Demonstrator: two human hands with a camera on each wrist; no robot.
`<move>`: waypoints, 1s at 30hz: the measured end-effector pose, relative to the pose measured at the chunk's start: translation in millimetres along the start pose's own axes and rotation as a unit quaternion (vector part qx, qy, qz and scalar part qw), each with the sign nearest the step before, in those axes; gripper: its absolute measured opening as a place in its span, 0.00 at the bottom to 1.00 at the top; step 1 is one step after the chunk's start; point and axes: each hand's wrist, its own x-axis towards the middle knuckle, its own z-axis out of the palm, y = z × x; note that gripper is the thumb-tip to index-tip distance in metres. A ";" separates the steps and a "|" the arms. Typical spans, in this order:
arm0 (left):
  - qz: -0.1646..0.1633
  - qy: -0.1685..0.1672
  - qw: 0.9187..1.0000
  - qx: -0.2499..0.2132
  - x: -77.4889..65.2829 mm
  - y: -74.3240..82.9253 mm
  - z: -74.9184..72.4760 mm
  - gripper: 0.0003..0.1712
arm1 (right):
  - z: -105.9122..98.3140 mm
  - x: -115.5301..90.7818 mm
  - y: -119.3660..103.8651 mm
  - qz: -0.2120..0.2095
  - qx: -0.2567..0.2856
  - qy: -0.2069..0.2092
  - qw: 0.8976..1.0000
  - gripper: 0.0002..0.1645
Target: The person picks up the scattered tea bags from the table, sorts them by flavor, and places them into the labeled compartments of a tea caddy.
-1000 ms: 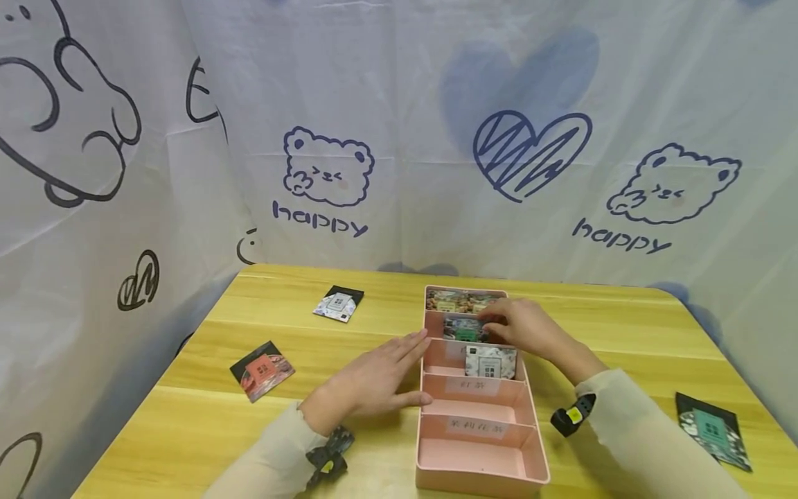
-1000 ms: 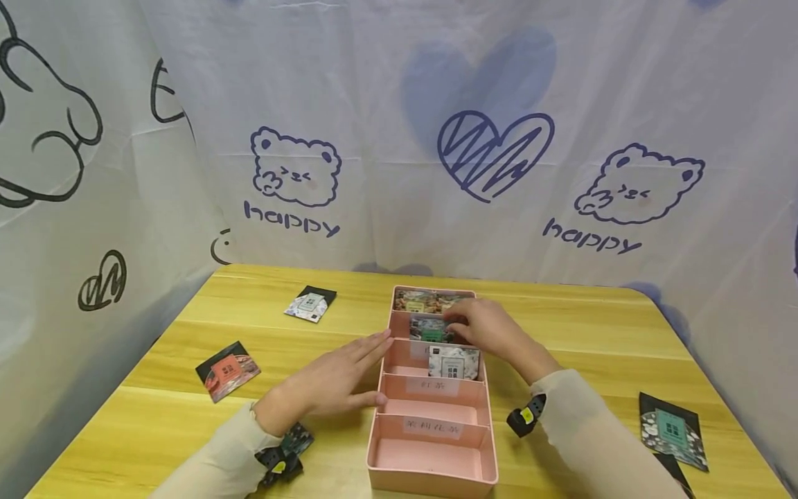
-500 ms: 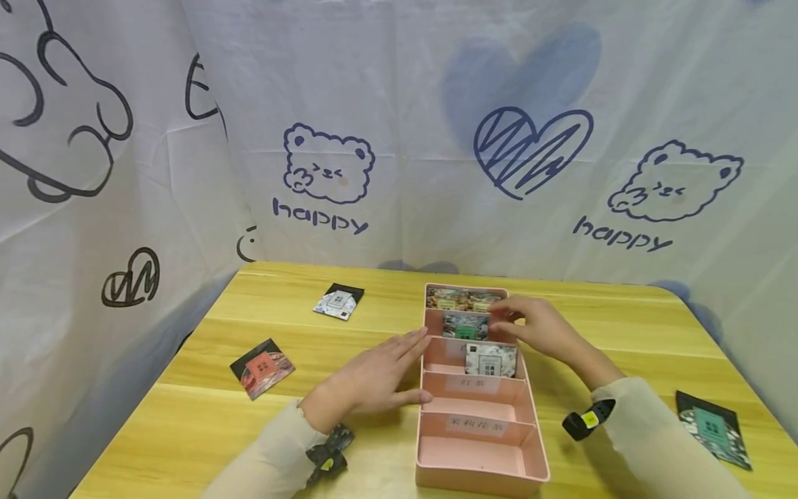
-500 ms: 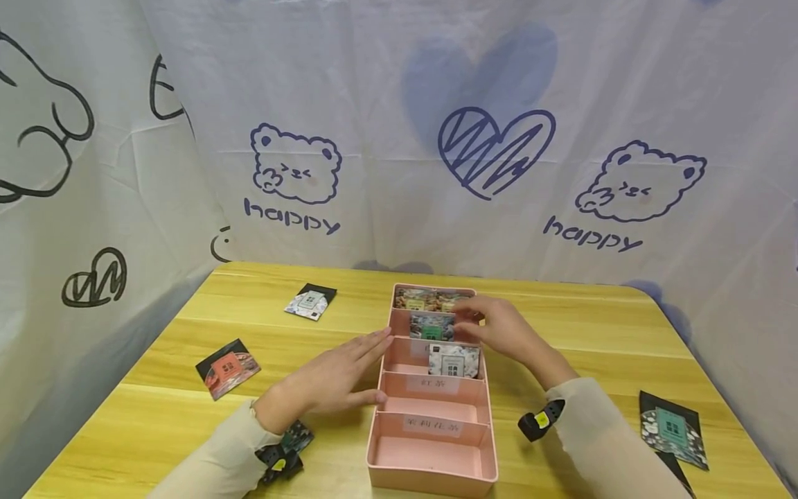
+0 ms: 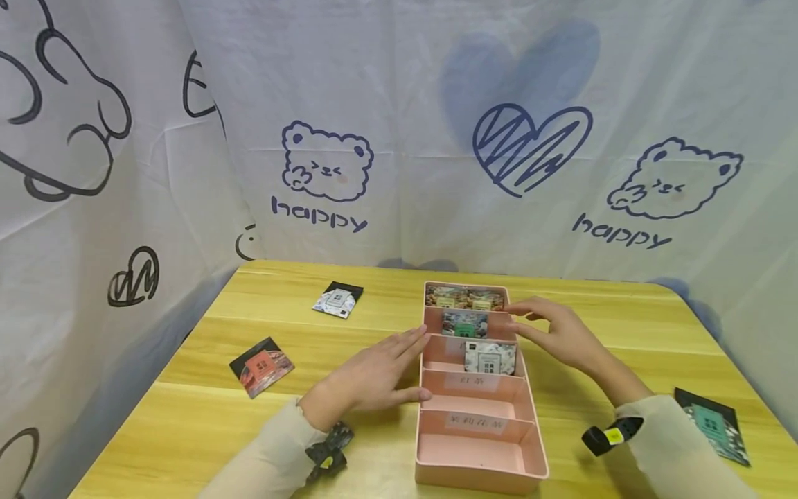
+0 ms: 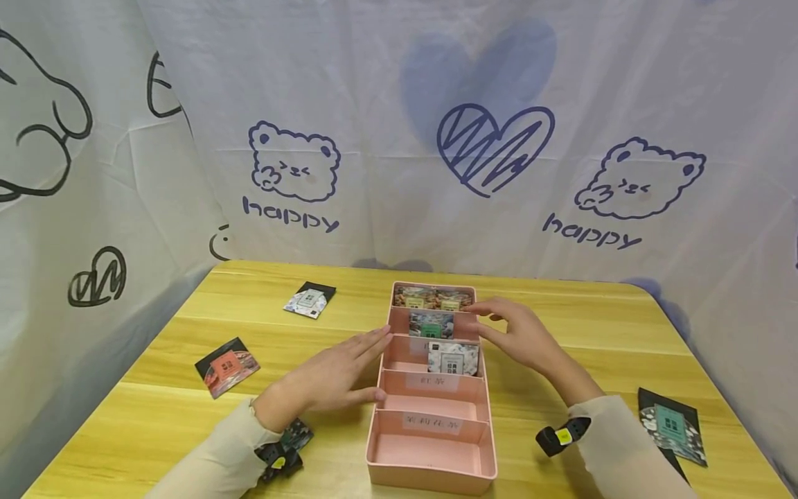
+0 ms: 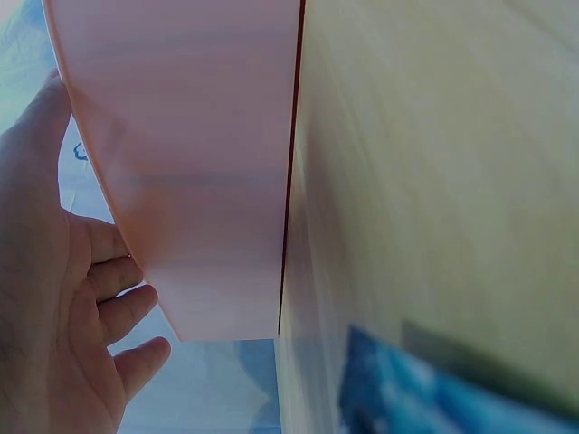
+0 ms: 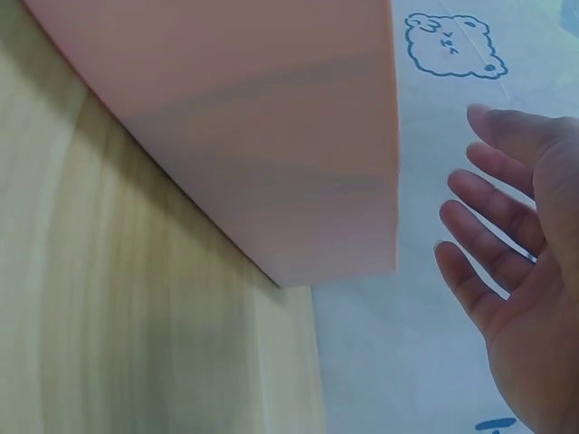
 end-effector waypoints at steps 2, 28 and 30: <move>0.001 0.000 1.000 0.000 0.2 -0.2 -0.4 0.57 | -2.7 -4.7 0.3 0.003 -0.009 0.010 1.000 0.20; -0.008 -0.013 1.000 0.000 0.9 0.0 -4.1 0.57 | -25.3 -70.0 9.6 0.082 -0.043 0.030 0.995 0.26; -0.006 -0.013 1.000 -0.001 1.1 0.3 -4.1 0.57 | -29.1 -76.8 12.0 0.093 -0.046 0.024 0.994 0.27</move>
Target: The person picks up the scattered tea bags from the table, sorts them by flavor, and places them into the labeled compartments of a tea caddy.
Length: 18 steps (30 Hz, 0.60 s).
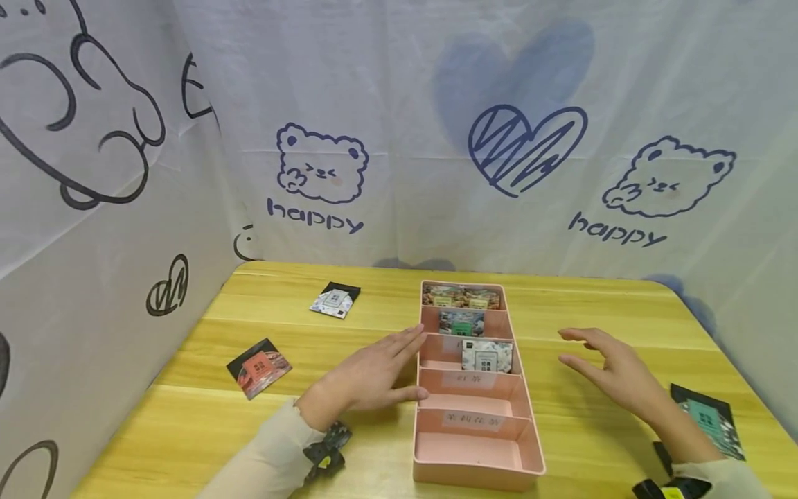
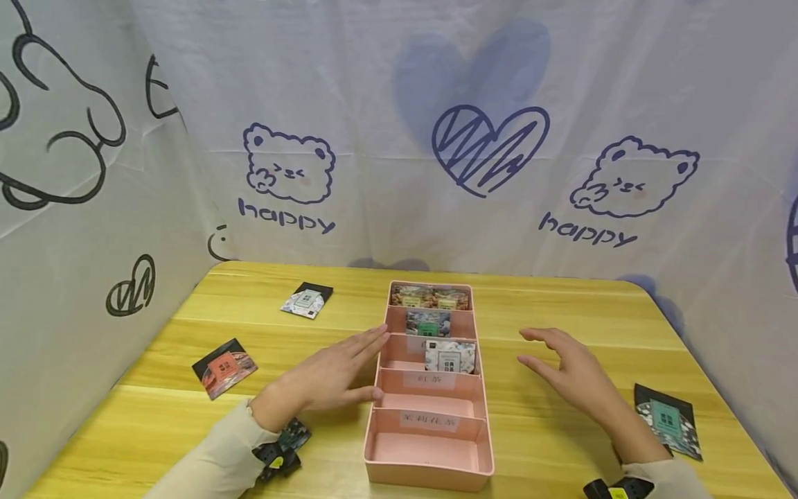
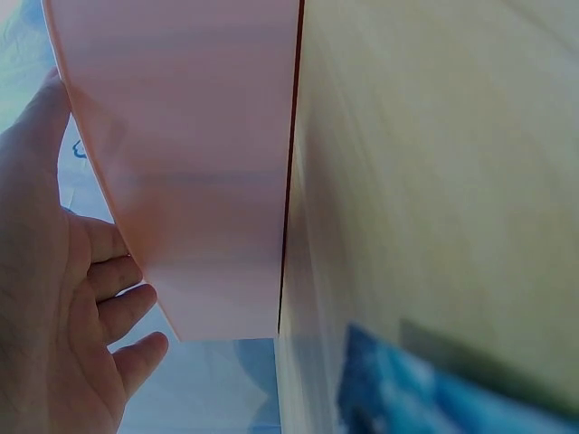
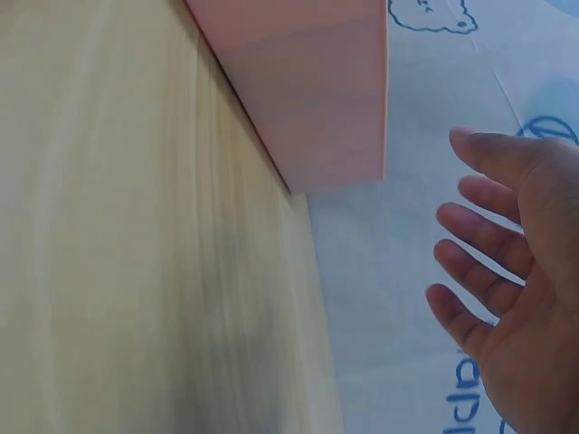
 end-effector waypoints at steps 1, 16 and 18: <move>0.000 0.000 1.000 0.000 0.0 -0.1 -0.3 0.57 | -2.3 -2.6 2.0 0.008 -0.001 -0.003 1.000 0.28; 0.002 0.002 1.000 0.000 -0.1 -1.7 2.4 0.57 | -22.8 -47.2 37.6 0.099 -0.030 0.010 0.995 0.33; 0.001 0.001 1.000 0.000 -0.5 -1.9 2.9 0.57 | -23.0 -52.2 42.1 0.108 -0.033 0.014 0.993 0.33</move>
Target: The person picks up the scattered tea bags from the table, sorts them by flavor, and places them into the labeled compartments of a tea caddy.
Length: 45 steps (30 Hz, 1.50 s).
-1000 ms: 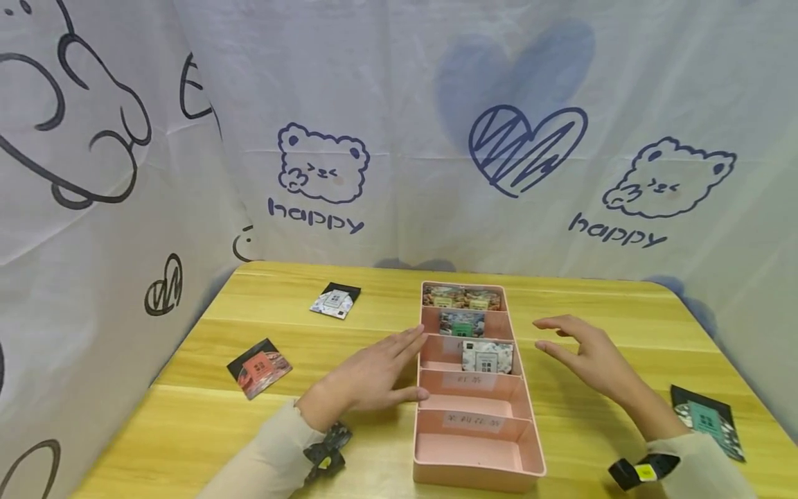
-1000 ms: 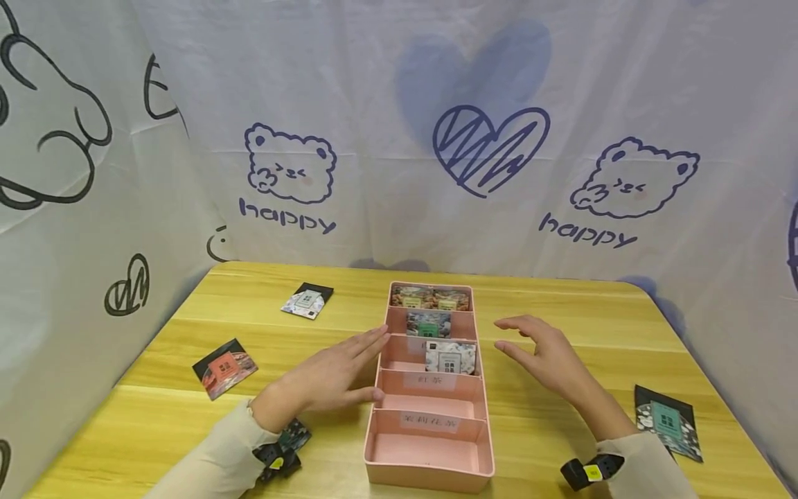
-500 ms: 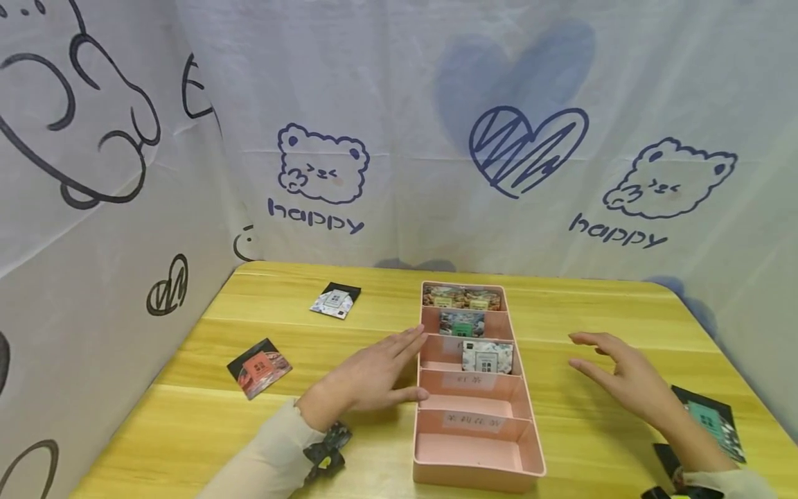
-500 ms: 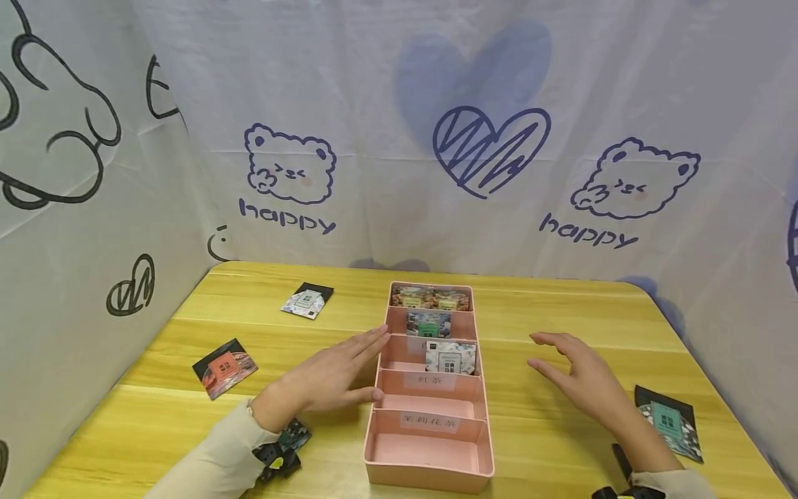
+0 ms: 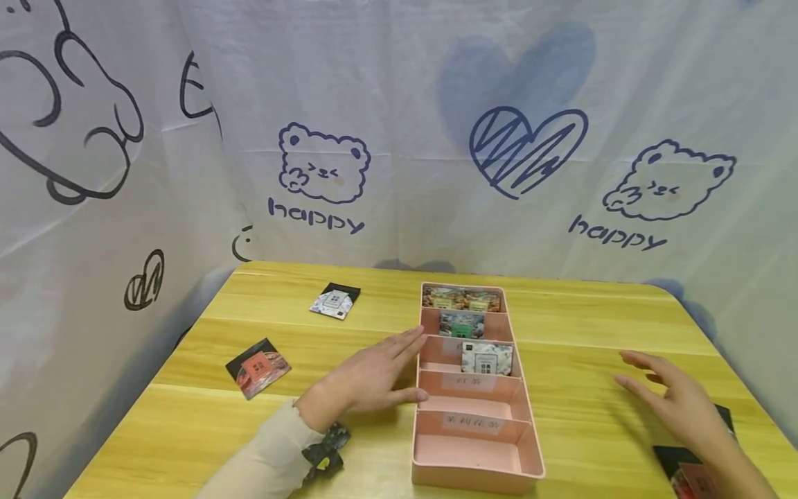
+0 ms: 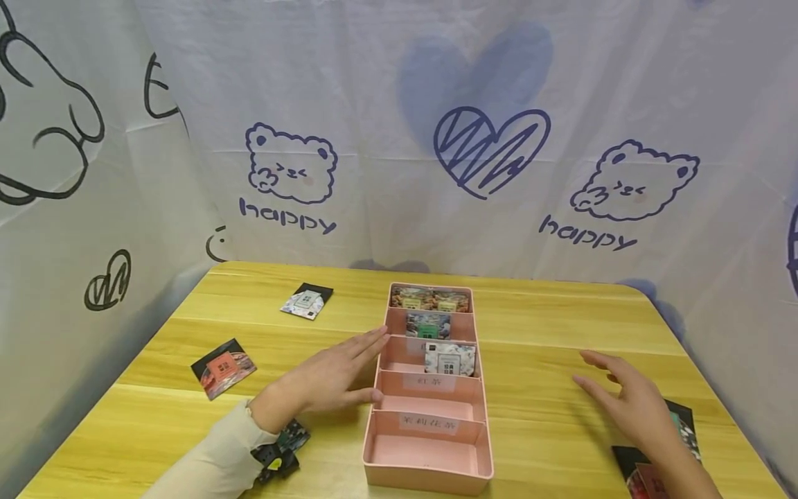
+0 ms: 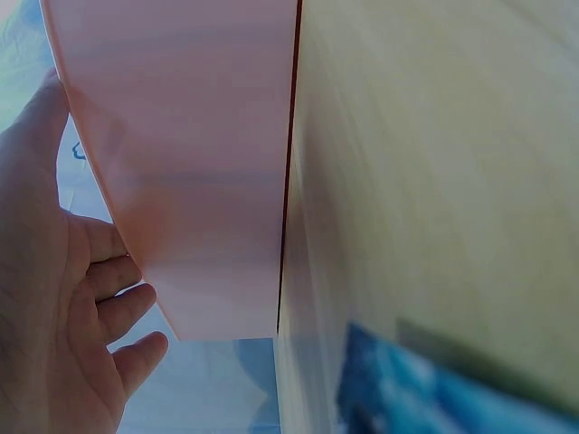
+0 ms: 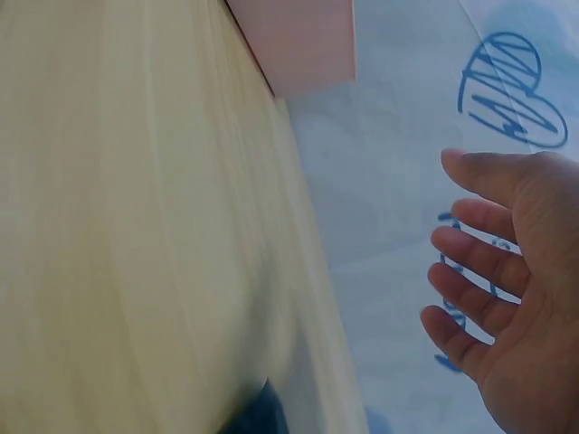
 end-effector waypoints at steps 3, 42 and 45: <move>0.000 0.000 1.000 -0.001 -0.6 0.0 0.7 0.57 | -0.8 -5.5 9.2 0.012 -0.004 0.010 1.000 0.34; 0.000 0.007 1.000 0.002 -0.3 -0.4 2.4 0.56 | -3.2 -47.1 132.1 0.267 0.027 -0.031 0.963 0.65; 0.002 0.006 1.000 0.003 -0.3 -0.7 2.4 0.56 | 0.3 -47.1 131.8 0.280 0.024 -0.025 0.960 0.69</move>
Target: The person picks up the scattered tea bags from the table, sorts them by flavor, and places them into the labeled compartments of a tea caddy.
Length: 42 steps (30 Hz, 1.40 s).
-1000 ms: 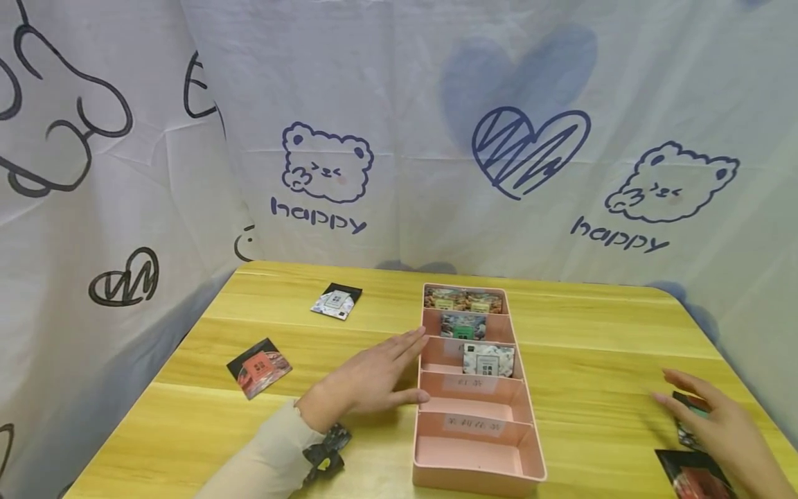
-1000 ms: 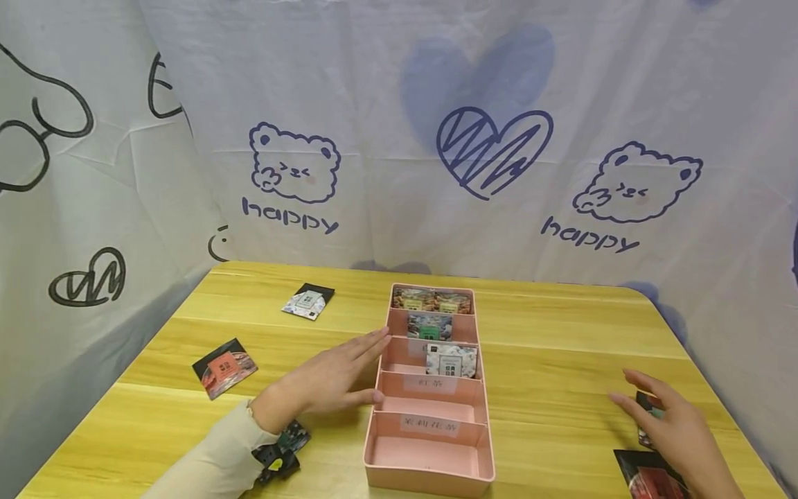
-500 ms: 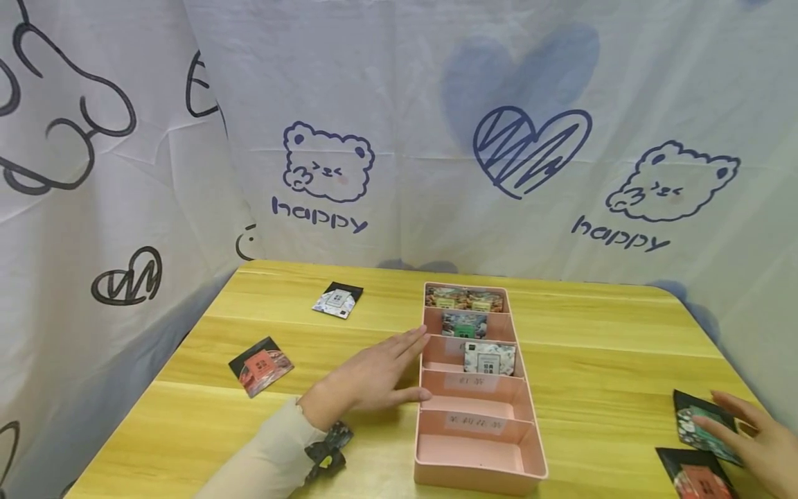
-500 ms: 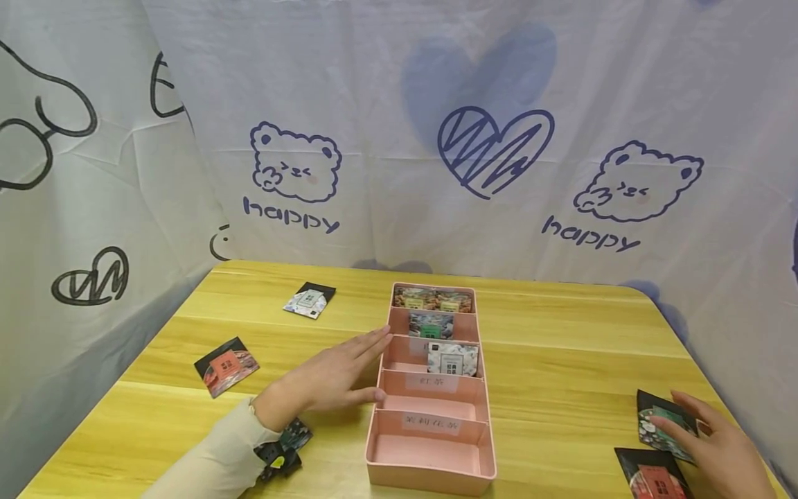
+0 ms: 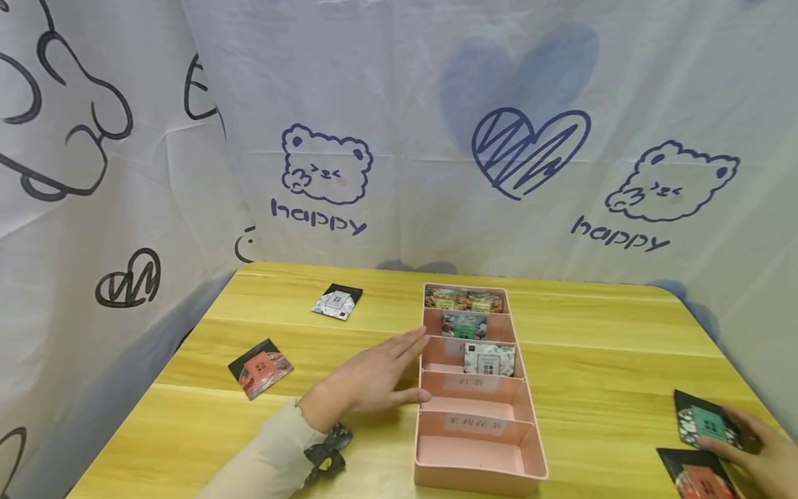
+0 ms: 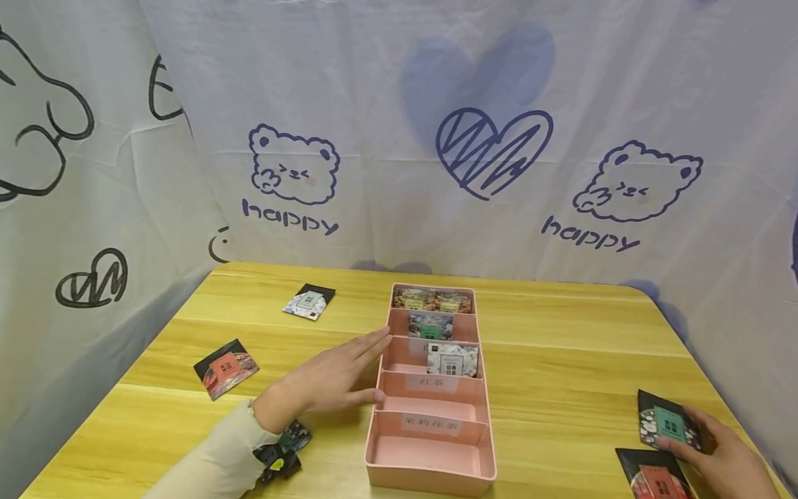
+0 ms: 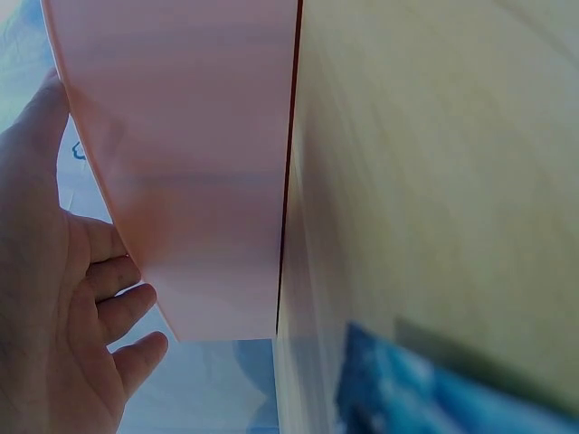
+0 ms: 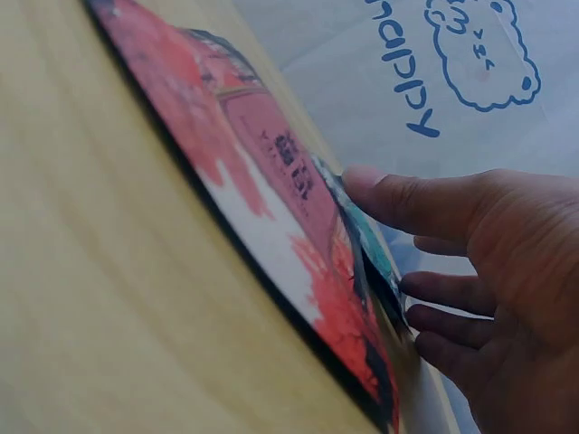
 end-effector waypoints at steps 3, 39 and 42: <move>0.000 0.001 1.000 0.000 -0.1 0.0 -0.1 0.56 | 1.3 0.8 0.0 -0.006 -0.002 0.002 1.000 0.70; 0.000 0.007 1.000 -0.001 0.1 0.4 1.1 0.56 | -3.9 3.6 -14.7 -0.020 0.045 0.017 0.999 0.57; 0.000 0.007 1.000 0.000 0.3 0.5 1.0 0.56 | -6.6 4.1 -16.8 -0.005 0.058 0.012 0.998 0.55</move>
